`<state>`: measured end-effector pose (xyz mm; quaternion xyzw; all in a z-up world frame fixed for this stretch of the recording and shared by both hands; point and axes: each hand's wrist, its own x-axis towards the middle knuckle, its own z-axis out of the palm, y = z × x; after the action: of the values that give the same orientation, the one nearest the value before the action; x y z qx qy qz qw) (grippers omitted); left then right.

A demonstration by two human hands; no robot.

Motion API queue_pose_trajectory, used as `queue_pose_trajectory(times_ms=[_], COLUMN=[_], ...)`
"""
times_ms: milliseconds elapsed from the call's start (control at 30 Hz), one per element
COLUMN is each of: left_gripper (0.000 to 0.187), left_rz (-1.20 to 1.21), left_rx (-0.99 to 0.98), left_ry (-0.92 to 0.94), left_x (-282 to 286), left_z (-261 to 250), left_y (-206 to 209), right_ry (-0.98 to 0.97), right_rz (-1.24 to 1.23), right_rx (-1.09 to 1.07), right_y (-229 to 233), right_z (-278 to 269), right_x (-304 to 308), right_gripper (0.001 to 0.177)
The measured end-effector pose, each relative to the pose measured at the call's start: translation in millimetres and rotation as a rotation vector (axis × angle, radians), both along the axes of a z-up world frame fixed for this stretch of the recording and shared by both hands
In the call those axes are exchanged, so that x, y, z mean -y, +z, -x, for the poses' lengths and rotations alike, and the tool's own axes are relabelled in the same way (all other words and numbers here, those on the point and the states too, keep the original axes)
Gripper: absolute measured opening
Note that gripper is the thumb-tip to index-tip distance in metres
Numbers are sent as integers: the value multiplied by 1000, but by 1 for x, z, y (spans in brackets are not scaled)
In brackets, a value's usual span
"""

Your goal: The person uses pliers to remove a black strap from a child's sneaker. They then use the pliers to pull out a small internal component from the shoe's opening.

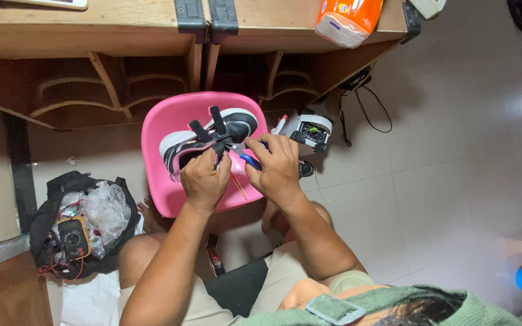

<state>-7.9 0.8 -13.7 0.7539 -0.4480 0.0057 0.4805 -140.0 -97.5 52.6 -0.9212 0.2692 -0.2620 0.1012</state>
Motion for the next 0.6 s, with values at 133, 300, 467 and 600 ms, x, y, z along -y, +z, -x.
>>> queue_pose_trajectory(times_ms=[133,300,467,600], left_gripper=[19,14,16,15], left_rz=[-34,23,32,45], left_rx=[11,-73,-140,-200], left_ry=[-1,13,8,1], left_x=[0,0,-2,-2], left_z=[3,5,5,0], left_y=[-4,1,11,21], right_ry=[11,74,86,117], right_rz=[7,-11,-122,-436], right_rx=[-9,27,104,204], right_y=[-4,-10,-18,-27], right_z=[2,5,5,4], right_x=[2,10,14,21], right_gripper=[43,38,35,34])
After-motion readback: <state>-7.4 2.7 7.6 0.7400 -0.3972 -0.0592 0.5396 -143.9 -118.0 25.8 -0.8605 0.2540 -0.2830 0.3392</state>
